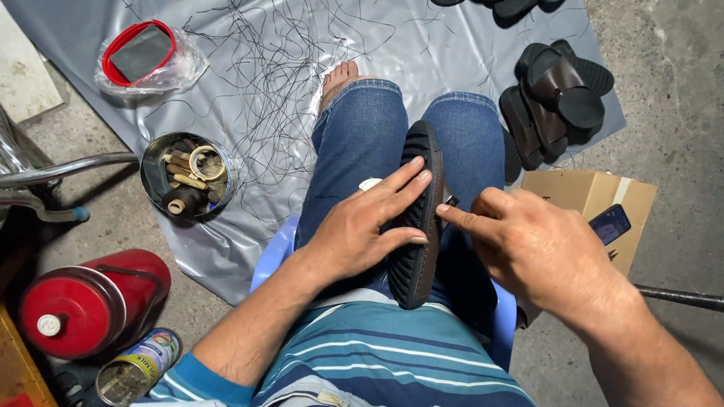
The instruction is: Hand-stitching the leather upper of a sandal to its rubber sole using a needle and thread while sitting on the floor.
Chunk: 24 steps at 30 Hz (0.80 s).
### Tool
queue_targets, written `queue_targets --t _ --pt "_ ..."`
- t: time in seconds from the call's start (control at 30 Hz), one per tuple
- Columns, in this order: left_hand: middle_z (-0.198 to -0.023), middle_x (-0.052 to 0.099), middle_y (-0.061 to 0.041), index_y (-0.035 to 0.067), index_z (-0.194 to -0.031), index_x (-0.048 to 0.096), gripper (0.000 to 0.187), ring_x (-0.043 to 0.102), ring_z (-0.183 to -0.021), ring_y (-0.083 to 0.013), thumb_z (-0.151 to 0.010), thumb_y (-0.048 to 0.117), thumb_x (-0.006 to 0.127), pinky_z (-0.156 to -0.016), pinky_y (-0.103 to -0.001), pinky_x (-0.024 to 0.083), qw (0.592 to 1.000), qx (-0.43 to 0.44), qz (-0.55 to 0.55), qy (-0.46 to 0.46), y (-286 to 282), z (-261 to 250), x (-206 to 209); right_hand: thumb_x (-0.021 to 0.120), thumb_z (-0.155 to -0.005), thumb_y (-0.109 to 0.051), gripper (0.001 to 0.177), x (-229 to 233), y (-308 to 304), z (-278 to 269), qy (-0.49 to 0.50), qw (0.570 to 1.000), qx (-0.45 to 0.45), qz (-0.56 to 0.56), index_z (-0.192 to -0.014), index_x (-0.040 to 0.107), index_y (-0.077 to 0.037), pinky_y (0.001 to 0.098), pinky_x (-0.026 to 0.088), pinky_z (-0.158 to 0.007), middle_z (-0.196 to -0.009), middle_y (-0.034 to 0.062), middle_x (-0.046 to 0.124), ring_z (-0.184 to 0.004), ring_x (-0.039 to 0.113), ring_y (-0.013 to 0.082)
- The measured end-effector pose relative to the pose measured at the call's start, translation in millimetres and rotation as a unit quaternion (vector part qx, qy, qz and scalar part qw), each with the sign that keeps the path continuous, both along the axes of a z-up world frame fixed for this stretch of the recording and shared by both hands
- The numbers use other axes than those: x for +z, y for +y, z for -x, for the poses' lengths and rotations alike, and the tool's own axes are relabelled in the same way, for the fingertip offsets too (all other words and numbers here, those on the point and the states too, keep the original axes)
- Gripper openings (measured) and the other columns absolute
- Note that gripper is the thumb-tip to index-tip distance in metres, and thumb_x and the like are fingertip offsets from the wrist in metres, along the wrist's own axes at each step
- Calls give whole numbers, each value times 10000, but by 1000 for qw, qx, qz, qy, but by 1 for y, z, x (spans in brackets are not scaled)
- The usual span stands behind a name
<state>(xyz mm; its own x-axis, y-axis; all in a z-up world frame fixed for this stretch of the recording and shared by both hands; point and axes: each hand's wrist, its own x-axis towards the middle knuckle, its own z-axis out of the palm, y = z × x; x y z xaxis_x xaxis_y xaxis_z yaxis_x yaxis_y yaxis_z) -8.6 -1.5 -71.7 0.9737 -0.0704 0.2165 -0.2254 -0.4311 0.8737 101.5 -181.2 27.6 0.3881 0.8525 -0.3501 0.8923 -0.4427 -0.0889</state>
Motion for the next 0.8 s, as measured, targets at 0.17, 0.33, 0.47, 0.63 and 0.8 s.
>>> queue_targets --t 0.17,0.33,0.47,0.63,0.8 --pt "-1482 305 -48 240 -1393 276 658 465 -1304 -208 -853 399 617 -837 -347 478 997 19 -49 48 -7 -1 -7 514 -754 -215 446 -1 1 17 -122 992 19 9 -1186 559 -314 322 480 -409 -793 -61 507 -611 535 188" --pt "-1482 310 -14 268 -1390 282 647 487 -1290 -183 -854 397 621 -872 -349 476 998 18 -30 51 -2 1 -10 565 -753 -180 441 -14 -5 3 60 995 -36 -67 -1185 575 -268 343 462 -525 -826 -29 530 -714 561 199" --pt "-1476 318 -16 257 -1383 301 627 508 -1271 -188 -856 409 603 -923 -335 467 999 23 -14 44 -2 2 -9 598 -778 -104 379 -31 -15 -6 101 978 -11 -184 -1131 613 -239 316 419 -508 -809 -37 560 -649 537 174" --pt "-1486 304 25 293 -1389 281 649 466 -1310 -142 -850 409 624 -903 -332 474 998 29 -18 56 -5 1 -13 627 -810 -97 249 -38 -14 -9 142 953 3 -269 -1055 647 -137 262 457 -625 -839 17 614 -710 585 147" --pt "-1496 295 5 267 -1403 260 677 439 -1333 -140 -851 409 626 -903 -330 464 998 42 -26 47 -13 -1 -18 619 -806 -52 143 -38 -1 -1 126 953 -15 -277 -949 619 -62 280 476 -694 -843 56 643 -747 616 183"
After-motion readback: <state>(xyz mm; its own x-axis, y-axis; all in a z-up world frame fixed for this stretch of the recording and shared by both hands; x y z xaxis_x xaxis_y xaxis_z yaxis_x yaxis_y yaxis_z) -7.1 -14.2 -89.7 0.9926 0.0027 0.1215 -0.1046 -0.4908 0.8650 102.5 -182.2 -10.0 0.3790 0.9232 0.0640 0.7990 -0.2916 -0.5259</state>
